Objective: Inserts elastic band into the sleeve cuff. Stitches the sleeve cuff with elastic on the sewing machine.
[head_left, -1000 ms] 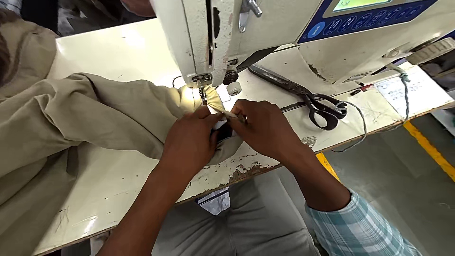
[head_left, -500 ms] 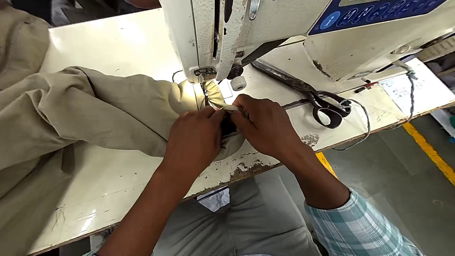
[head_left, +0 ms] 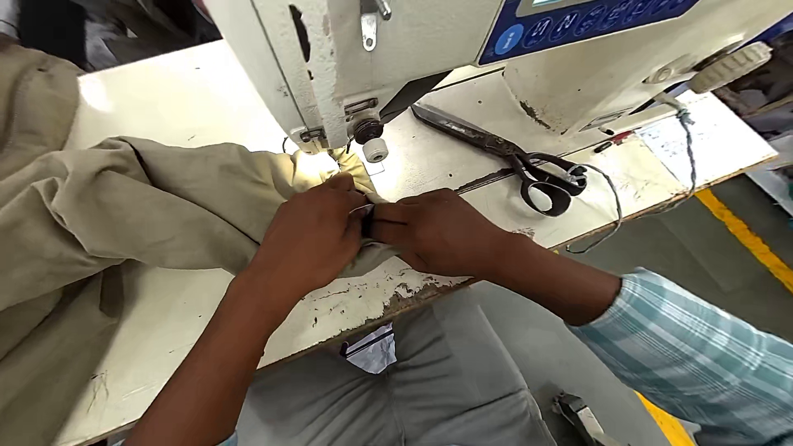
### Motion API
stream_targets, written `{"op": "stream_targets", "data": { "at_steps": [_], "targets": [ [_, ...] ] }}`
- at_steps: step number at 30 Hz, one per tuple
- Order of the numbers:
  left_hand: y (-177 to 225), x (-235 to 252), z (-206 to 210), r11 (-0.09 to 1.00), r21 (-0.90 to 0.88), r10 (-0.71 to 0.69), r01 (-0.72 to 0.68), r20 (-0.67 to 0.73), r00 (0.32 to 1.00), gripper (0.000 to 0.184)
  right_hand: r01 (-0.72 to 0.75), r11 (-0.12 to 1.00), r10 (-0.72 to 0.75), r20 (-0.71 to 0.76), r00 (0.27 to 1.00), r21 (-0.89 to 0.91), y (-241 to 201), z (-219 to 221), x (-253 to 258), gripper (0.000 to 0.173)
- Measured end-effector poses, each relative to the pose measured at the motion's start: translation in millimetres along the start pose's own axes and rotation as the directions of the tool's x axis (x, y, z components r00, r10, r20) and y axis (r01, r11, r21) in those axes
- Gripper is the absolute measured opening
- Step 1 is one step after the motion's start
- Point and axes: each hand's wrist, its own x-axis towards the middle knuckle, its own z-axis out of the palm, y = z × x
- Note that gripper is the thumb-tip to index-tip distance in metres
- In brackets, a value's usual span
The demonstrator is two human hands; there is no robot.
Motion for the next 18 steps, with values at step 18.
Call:
{"op": "stream_targets", "data": {
  "at_steps": [18],
  "targets": [
    [16, -7, 10, 0.986, 0.164, 0.018, -0.019, 0.009, 1.0, 0.029, -0.184, 0.947, 0.216, -0.101, 0.971, 0.263, -27, 19, -11, 0.016]
  ]
}}
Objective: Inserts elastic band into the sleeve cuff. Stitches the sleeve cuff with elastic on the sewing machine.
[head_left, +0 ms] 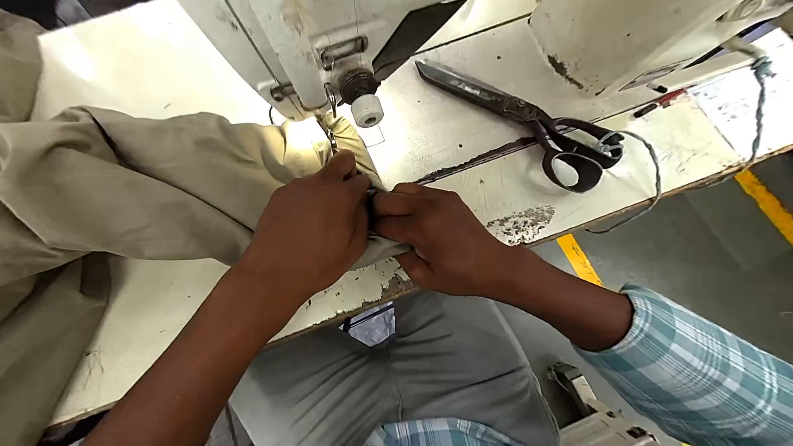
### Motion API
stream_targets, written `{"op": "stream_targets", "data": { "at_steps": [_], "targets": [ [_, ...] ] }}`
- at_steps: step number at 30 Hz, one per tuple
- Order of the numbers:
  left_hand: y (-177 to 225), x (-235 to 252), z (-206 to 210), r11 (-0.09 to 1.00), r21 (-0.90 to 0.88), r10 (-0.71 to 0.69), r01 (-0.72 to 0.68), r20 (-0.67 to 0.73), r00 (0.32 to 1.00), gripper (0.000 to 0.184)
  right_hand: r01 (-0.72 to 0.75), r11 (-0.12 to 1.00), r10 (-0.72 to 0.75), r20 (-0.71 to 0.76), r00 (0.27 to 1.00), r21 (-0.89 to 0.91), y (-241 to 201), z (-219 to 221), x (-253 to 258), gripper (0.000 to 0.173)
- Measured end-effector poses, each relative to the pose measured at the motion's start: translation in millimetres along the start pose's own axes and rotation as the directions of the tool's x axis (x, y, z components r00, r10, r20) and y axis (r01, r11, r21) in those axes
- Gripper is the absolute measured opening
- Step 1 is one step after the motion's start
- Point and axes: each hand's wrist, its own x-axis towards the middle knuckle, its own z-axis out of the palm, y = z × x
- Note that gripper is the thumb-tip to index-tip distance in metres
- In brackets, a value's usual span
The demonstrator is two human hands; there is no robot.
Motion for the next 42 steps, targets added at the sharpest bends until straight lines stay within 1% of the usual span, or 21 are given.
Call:
{"op": "stream_targets", "data": {
  "at_steps": [6, 8, 10, 11, 13, 19, 22, 24, 25, 26, 27, 29, 30, 31, 33, 34, 35, 36, 38, 39, 42],
  "targets": [
    [3, -2, 3, 1.0, 0.01, -0.018, 0.019, -0.037, 0.999, 0.027, -0.029, 0.999, 0.03, 0.019, 0.999, -0.042, 0, 0, -3, 0.016],
    [2, -7, 9, 0.997, -0.054, -0.06, 0.054, -0.133, 0.989, 0.025, -0.036, 0.999, 0.036, -0.006, 0.999, -0.038, 0, 3, -6, 0.018],
    [0, -14, 12, 0.977, -0.181, -0.154, 0.112, -0.238, 0.959, 0.021, -0.051, 0.998, 0.05, -0.025, 0.998, -0.029, -1, 5, -7, 0.018],
    [-2, -17, 12, 0.962, -0.235, -0.198, 0.136, -0.262, 0.944, 0.018, -0.062, 0.998, 0.061, -0.029, 0.998, -0.028, -1, 5, -7, 0.017],
    [-4, -18, 10, 0.948, -0.28, -0.228, 0.155, -0.254, 0.94, 0.015, -0.071, 0.997, 0.07, -0.033, 0.997, -0.019, -1, 7, -9, 0.015],
    [0, -16, 10, 0.98, -0.171, -0.138, 0.101, -0.216, 0.967, 0.017, -0.066, 0.997, 0.067, -0.021, 0.998, 0.051, 4, 6, -7, 0.011],
    [3, -15, 13, 0.994, -0.096, -0.075, 0.057, -0.194, 0.978, 0.019, -0.056, 0.997, 0.056, 0.005, 0.998, 0.061, 6, 5, -9, 0.017],
    [4, -17, 15, 0.998, -0.057, -0.046, 0.036, -0.178, 0.983, 0.02, -0.049, 0.999, 0.048, 0.036, 0.998, 0.019, 0, 0, -8, 0.019],
    [3, -18, 15, 0.999, -0.045, -0.038, 0.03, -0.174, 0.984, 0.022, -0.075, 0.997, 0.075, 0.041, 0.996, -0.001, -6, -6, -8, 0.02],
    [2, -18, 15, 0.999, -0.041, -0.03, 0.023, -0.17, 0.985, 0.023, -0.139, 0.99, 0.139, 0.013, 0.99, 0.01, -14, -12, -9, 0.024],
    [2, -18, 16, 0.999, -0.039, -0.024, 0.017, -0.167, 0.986, 0.023, -0.23, 0.972, 0.232, -0.049, 0.971, 0.044, -23, -17, -10, 0.028],
    [3, -18, 16, 0.999, -0.039, -0.014, 0.008, -0.165, 0.986, 0.021, -0.416, 0.904, 0.426, -0.157, 0.891, 0.096, -35, -23, -10, 0.042],
    [4, -18, 16, 0.999, -0.037, -0.009, 0.003, -0.167, 0.986, 0.015, -0.484, 0.871, 0.492, -0.177, 0.853, 0.087, -38, -22, -8, 0.048],
    [6, -19, 15, 1.0, -0.031, -0.007, 0.001, -0.168, 0.986, 0.012, -0.514, 0.855, 0.518, -0.176, 0.837, 0.071, -39, -19, -4, 0.048],
    [7, -19, 13, 1.0, -0.002, -0.001, 0.0, -0.149, 0.989, 0.01, -0.48, 0.877, 0.48, -0.15, 0.864, 0.038, -38, -12, 3, 0.027],
    [5, -19, 13, 1.0, 0.011, 0.01, -0.009, -0.147, 0.989, 0.009, -0.439, 0.898, 0.436, -0.142, 0.888, 0.012, -39, -11, 7, 0.019],
    [3, -20, 13, 1.0, 0.015, 0.017, -0.015, -0.146, 0.989, 0.011, -0.404, 0.915, 0.403, -0.117, 0.908, 0.013, -37, -13, 9, 0.017],
    [1, -21, 13, 1.0, 0.014, 0.019, -0.018, -0.141, 0.99, 0.012, -0.389, 0.92, 0.392, -0.076, 0.917, 0.057, -32, -18, 11, 0.016],
    [-2, -21, 13, 1.0, 0.003, 0.023, -0.023, -0.145, 0.989, 0.014, -0.416, 0.891, 0.431, -0.048, 0.901, 0.18, -13, -28, 20, 0.028],
    [-3, -21, 13, 1.0, 0.005, 0.028, -0.028, -0.154, 0.988, 0.015, -0.431, 0.884, 0.449, -0.074, 0.89, 0.183, 0, -30, 28, 0.032],
    [-3, -19, 14, 0.999, 0.016, 0.041, -0.039, -0.153, 0.987, 0.019, -0.449, 0.889, 0.457, -0.111, 0.883, 0.092, 34, -27, 66, 0.03]
  ]
}}
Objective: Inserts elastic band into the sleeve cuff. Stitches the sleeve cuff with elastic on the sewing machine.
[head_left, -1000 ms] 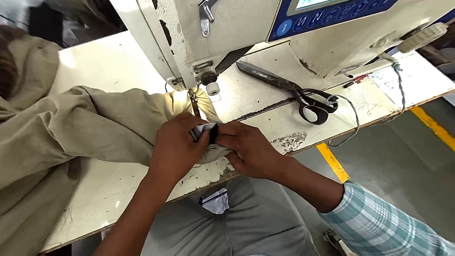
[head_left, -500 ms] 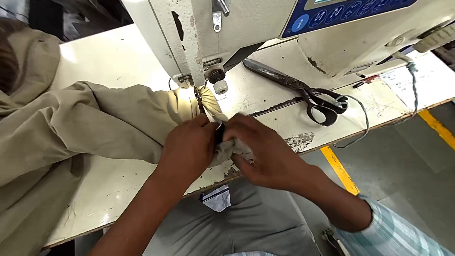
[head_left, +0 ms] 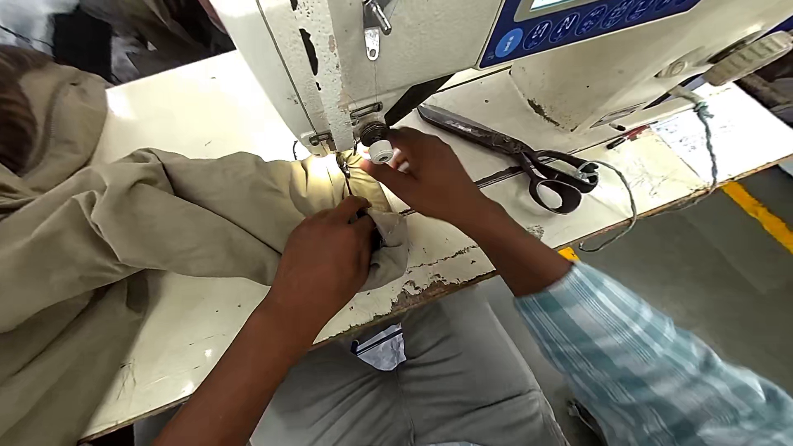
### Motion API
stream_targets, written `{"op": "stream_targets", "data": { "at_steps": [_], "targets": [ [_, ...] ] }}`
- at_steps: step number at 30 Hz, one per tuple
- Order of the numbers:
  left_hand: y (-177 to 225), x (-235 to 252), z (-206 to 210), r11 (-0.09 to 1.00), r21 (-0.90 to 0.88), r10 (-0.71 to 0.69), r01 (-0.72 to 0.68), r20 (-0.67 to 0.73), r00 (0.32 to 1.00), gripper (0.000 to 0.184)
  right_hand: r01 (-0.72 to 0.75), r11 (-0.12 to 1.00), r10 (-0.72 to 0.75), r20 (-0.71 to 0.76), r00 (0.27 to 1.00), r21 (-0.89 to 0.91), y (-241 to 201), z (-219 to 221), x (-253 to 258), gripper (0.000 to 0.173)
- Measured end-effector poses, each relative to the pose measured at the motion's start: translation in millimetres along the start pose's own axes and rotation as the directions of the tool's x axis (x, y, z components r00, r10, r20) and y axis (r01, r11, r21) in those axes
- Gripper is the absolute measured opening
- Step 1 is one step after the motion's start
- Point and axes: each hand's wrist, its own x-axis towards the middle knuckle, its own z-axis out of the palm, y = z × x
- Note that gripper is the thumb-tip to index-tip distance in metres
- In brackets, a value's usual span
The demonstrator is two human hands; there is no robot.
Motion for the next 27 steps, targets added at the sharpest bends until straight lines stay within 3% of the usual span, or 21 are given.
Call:
{"op": "stream_targets", "data": {
  "at_steps": [5, 9, 13, 16, 18, 20, 22, 24, 27],
  "targets": [
    [-1, 2, 0, 1.0, 0.015, 0.018, -0.018, 0.003, 1.0, 0.02, -0.192, 0.978, 0.187, -0.071, 0.98, -0.079, 5, 21, 38, 0.02],
    [-2, 3, -1, 1.0, 0.009, 0.023, -0.023, 0.006, 1.0, 0.02, -0.215, 0.972, 0.201, -0.135, 0.97, -0.098, 0, 24, 33, 0.019],
    [-5, -3, 1, 1.0, -0.018, -0.009, 0.009, -0.025, 1.0, 0.023, -0.083, 0.997, 0.083, -0.069, 0.994, 0.006, -4, 4, 1, 0.026],
    [-6, -5, 4, 0.999, -0.037, -0.016, 0.015, -0.034, 0.999, 0.027, -0.123, 0.988, 0.136, 0.159, 0.978, -0.089, -24, -19, -42, 0.043],
    [-7, -4, 4, 0.999, -0.038, -0.016, 0.016, -0.022, 1.0, 0.03, -0.118, 0.978, 0.147, 0.167, 0.975, -0.173, -30, -22, -56, 0.03],
    [-7, -4, 4, 0.999, -0.03, -0.017, 0.016, -0.017, 1.0, 0.033, -0.073, 0.963, 0.096, 0.076, 0.992, -0.259, -38, -21, -62, 0.015],
    [-6, -4, 4, 0.999, -0.032, -0.018, 0.017, -0.018, 1.0, 0.032, 0.081, 0.912, -0.099, -0.024, 0.995, -0.401, -49, -16, -67, 0.005],
    [-6, -4, 3, 0.999, -0.046, -0.01, 0.009, -0.024, 1.0, 0.027, 0.233, 0.853, -0.242, 0.042, 0.969, -0.466, -60, -13, -74, 0.005],
    [-7, -4, 2, 0.998, -0.057, -0.006, 0.005, -0.016, 1.0, 0.02, 0.23, 0.923, -0.178, 0.188, 0.966, -0.308, -60, -19, -77, 0.014]
  ]
}}
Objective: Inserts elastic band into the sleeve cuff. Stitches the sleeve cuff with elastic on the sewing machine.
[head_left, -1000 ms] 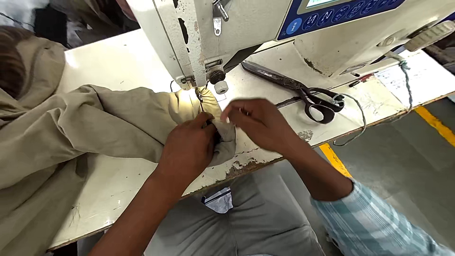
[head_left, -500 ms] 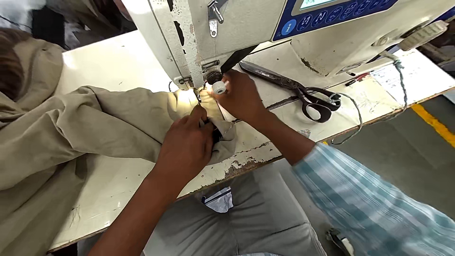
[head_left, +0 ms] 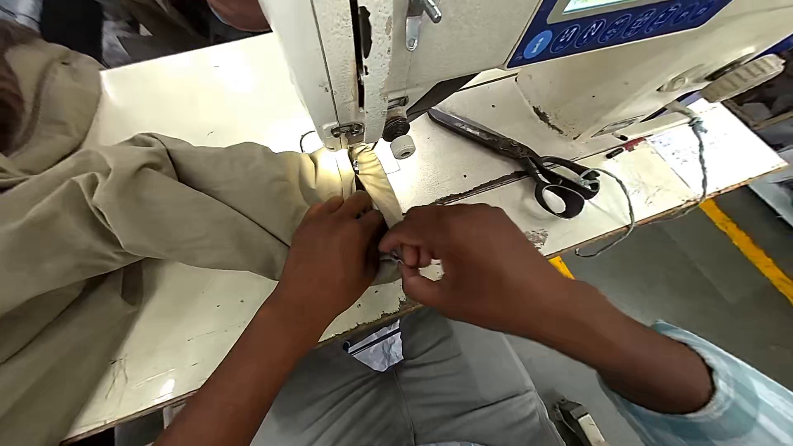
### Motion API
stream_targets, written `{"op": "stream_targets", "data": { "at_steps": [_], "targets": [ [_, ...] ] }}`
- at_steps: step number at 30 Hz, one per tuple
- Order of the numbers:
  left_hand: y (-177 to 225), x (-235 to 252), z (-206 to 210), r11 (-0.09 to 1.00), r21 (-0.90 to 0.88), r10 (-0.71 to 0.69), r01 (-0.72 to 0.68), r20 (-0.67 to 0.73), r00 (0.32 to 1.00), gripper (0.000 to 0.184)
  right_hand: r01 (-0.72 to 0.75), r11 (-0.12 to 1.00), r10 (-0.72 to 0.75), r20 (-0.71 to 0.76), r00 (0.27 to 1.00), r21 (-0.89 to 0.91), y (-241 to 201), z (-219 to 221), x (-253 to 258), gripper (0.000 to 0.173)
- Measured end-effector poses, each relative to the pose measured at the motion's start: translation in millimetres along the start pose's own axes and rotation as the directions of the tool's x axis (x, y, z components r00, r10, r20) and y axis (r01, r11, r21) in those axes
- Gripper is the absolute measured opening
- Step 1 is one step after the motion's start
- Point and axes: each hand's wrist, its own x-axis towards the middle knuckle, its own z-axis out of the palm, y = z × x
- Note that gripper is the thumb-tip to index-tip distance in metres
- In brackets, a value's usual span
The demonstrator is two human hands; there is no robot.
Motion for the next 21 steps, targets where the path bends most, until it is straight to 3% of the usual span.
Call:
{"op": "stream_targets", "data": {
  "at_steps": [4, 7, 11, 18, 21],
  "targets": [
    [1, 0, 0, 1.0, 0.024, 0.005, -0.005, 0.001, 1.0, 0.023, -0.165, 0.982, 0.171, -0.067, 0.983, 0.093, 24, -7, 16, 0.012],
    [0, 0, 2, 0.999, 0.028, 0.018, -0.018, -0.012, 1.0, 0.025, -0.218, 0.97, 0.207, 0.1, 0.973, 0.11, 30, -4, 36, 0.029],
    [0, -1, 3, 0.999, 0.047, 0.013, -0.012, -0.02, 1.0, 0.031, -0.294, 0.941, 0.244, 0.271, 0.931, 0.165, 34, -12, 54, 0.026],
    [1, -1, 3, 0.998, 0.056, 0.011, -0.01, -0.021, 1.0, 0.022, -0.313, 0.944, 0.284, 0.222, 0.933, 0.107, 31, 0, 64, 0.028],
    [2, -1, 2, 0.998, 0.061, 0.01, -0.008, -0.032, 0.999, 0.027, -0.291, 0.953, 0.269, 0.198, 0.943, 0.09, 33, 3, 69, 0.023]
  ]
}}
